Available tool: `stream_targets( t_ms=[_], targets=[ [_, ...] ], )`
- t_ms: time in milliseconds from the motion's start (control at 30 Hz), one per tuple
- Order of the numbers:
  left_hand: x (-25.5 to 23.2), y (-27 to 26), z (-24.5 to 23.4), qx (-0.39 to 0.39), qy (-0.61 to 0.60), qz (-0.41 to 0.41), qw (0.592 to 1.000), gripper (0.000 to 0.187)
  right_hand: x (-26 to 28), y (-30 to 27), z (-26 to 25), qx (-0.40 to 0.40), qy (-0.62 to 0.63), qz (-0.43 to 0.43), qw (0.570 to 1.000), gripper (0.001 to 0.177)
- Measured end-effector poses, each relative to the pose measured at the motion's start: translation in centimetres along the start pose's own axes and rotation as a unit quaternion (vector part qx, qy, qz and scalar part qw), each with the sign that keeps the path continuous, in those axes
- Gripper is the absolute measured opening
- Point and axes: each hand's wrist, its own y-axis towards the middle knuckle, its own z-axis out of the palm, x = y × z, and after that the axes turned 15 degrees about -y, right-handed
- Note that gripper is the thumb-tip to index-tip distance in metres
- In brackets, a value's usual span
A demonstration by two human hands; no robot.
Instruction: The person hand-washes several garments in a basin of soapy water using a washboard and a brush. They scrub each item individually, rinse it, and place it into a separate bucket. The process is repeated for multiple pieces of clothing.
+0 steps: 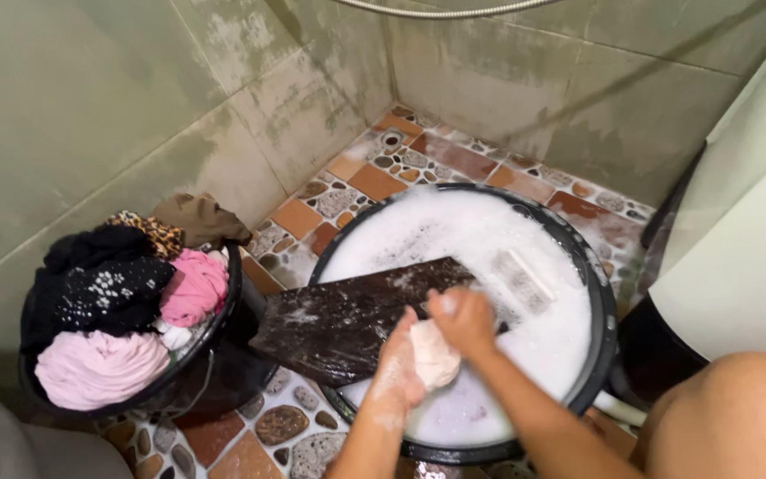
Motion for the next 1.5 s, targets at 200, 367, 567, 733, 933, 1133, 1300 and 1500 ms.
stream_targets(
  t_ms=[200,367,567,733,933,1133,1300,1500],
  targets=[
    [-4.0,-5.4,3.4,-0.067,0.173,0.019,0.982,0.044,-8.2,3.5,-0.3,0.268,0.152,0.25,0.918,0.078],
    [-3.9,-4.5,0.6,-0.065,0.374,0.086,0.921,0.036,-9.8,3.6,-0.1,0.329,0.253,0.3,0.859,0.069],
    [-3.8,-5.1,0.5,-0.036,0.495,0.126,0.859,0.019,-9.8,4.4,-1.8,0.277,0.27,0.299,0.872,0.062],
    [-3.6,-6.1,2.1,0.151,0.523,0.085,0.835,0.051,-9.0,5.2,-3.9,0.288,0.294,0.369,0.833,0.06],
    [-4.0,-5.6,2.8,-0.008,0.52,0.111,0.847,0.025,-7.6,6.1,-5.8,0.29,0.295,0.341,0.844,0.064],
    [-5.1,-4.5,2.7,0.014,0.499,0.321,0.804,0.028,-5.9,5.5,-6.5,0.382,0.206,0.159,0.887,0.051],
    [-5.4,-5.0,3.8,-0.038,0.258,0.297,0.918,0.037,-5.9,5.8,-7.4,0.423,0.182,-0.021,0.887,0.049],
    [-4.4,-0.8,0.6,-0.073,0.012,0.212,0.974,0.045,1.4,4.8,-9.6,0.296,0.535,0.133,0.78,0.034]
  ],
)
